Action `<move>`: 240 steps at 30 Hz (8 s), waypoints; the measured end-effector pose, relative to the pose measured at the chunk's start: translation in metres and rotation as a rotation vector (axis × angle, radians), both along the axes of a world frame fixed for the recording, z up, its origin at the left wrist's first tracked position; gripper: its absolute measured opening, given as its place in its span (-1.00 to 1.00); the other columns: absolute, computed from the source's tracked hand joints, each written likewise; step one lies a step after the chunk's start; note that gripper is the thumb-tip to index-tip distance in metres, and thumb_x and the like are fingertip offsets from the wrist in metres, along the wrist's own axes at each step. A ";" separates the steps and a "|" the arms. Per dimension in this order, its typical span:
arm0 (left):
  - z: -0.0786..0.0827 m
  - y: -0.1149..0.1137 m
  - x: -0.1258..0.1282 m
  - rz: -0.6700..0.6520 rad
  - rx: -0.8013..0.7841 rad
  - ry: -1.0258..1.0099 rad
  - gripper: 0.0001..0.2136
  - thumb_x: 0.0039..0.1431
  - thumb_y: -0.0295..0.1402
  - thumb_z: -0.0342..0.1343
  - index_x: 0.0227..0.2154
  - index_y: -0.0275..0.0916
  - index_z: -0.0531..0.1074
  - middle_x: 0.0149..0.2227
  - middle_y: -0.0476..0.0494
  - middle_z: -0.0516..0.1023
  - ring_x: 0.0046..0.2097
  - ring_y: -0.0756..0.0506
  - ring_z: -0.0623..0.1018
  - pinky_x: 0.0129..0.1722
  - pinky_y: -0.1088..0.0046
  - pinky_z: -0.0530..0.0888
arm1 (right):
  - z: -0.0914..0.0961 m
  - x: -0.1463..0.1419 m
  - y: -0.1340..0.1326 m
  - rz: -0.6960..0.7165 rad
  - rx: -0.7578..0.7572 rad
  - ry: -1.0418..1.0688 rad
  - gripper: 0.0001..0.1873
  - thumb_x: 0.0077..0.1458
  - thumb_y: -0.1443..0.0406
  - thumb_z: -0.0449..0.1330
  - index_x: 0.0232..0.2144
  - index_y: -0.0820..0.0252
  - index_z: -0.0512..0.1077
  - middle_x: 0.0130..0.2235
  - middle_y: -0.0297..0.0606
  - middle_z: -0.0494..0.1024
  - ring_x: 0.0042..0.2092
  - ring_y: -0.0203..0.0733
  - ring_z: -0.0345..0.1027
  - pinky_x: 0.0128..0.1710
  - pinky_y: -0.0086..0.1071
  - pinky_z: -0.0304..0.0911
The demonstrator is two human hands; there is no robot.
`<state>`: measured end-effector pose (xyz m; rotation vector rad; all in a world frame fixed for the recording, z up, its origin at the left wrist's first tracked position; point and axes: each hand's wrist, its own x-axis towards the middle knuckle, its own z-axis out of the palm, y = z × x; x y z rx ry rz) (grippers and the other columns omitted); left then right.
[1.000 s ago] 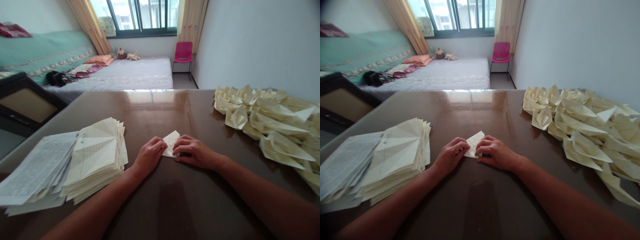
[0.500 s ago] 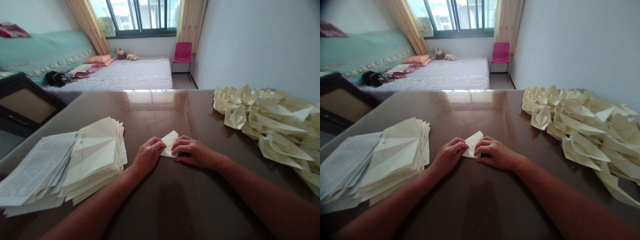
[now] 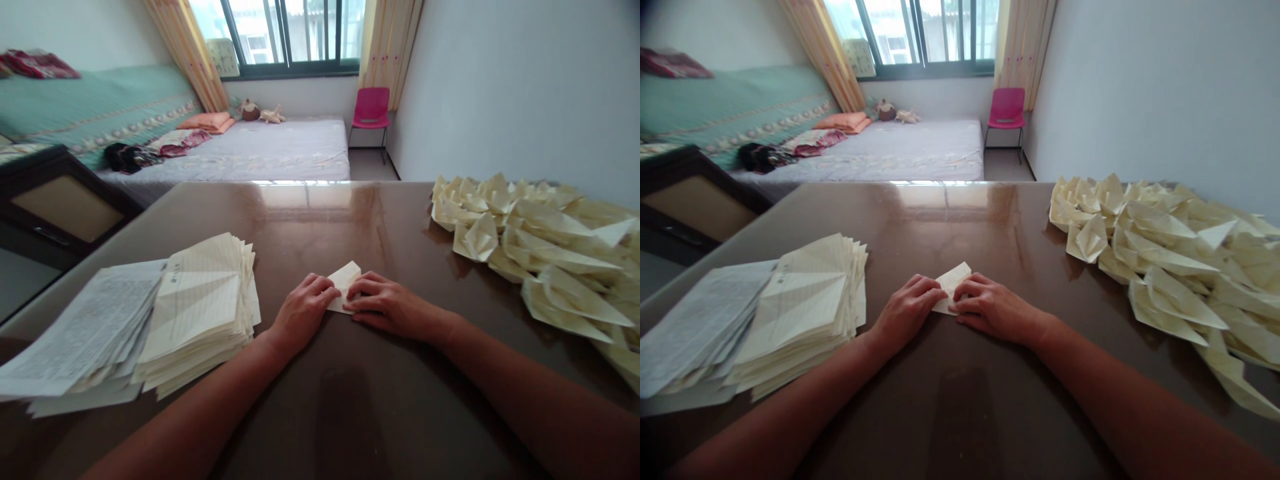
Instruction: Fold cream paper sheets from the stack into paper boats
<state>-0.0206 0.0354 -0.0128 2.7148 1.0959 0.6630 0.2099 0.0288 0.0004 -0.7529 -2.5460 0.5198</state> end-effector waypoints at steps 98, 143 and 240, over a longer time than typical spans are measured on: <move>0.019 -0.022 -0.013 -0.085 0.124 0.330 -0.72 0.29 -0.46 -0.04 0.04 -0.28 0.32 -0.01 -0.23 0.42 0.02 -0.14 0.38 -0.01 0.29 0.44 | -0.005 -0.001 -0.003 -0.360 0.041 -0.110 -0.68 0.18 0.39 0.05 -0.07 0.01 0.45 -0.04 -0.26 0.46 -0.16 -0.26 0.41 -0.13 -0.41 0.30; 0.020 -0.018 -0.017 -0.060 0.189 0.388 -0.68 0.31 -0.30 -0.04 0.05 -0.33 0.31 0.01 -0.21 0.48 -0.01 -0.15 0.44 -0.01 0.30 0.45 | 0.017 -0.010 -0.015 -0.266 0.269 -0.406 -0.65 0.26 0.16 0.02 0.00 0.16 0.42 -0.04 -0.16 0.55 -0.07 -0.10 0.37 -0.10 -0.22 0.14; 0.009 -0.004 -0.010 0.223 -0.131 0.133 -0.80 0.31 -0.28 -0.09 -0.19 -0.16 0.42 -0.24 -0.06 0.52 -0.19 -0.07 0.51 -0.21 0.42 0.43 | -0.004 -0.007 0.001 -0.587 -0.034 -0.245 -0.75 0.25 0.13 0.04 -0.34 0.11 0.40 -0.29 -0.32 0.51 -0.25 -0.24 0.38 -0.34 -0.41 0.13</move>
